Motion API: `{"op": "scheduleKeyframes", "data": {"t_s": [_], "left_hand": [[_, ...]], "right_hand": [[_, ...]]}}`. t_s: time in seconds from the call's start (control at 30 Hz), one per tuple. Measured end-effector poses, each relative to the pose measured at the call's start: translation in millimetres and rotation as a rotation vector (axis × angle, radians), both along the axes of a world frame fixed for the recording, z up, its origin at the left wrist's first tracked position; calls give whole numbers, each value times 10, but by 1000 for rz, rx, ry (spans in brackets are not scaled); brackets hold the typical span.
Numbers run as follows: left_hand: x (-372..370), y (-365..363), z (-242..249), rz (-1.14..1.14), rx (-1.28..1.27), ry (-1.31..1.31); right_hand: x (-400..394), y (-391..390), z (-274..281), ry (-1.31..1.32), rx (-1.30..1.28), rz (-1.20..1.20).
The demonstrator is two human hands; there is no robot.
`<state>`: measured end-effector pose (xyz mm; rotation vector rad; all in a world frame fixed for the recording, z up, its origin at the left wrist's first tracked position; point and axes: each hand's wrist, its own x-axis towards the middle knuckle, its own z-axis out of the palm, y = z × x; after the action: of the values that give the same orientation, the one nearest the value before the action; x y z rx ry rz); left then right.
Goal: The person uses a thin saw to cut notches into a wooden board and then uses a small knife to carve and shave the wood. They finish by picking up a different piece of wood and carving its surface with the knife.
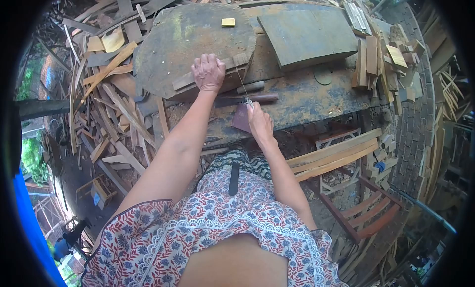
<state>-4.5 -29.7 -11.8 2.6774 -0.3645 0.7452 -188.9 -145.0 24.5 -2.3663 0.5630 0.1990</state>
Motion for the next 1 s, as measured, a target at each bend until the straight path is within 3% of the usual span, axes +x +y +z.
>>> {"op": "scheduleKeyframes", "data": {"t_s": [0.23, 0.47, 0.63, 0.83, 1.0], "left_hand": [[-52, 26, -5, 18, 17, 86], [-4, 1, 1, 26, 13, 9], [-6, 5, -15, 30, 6, 29], [-15, -11, 11, 36, 15, 39], [5, -11, -11, 31, 1, 21]], "right_hand": [[-569, 107, -48, 109, 80, -17], [-219, -12, -41, 63, 50, -11], [-550, 104, -114, 86, 81, -44], [-7, -27, -96, 3, 29, 7], [-487, 74, -252, 47, 76, -37]]}}
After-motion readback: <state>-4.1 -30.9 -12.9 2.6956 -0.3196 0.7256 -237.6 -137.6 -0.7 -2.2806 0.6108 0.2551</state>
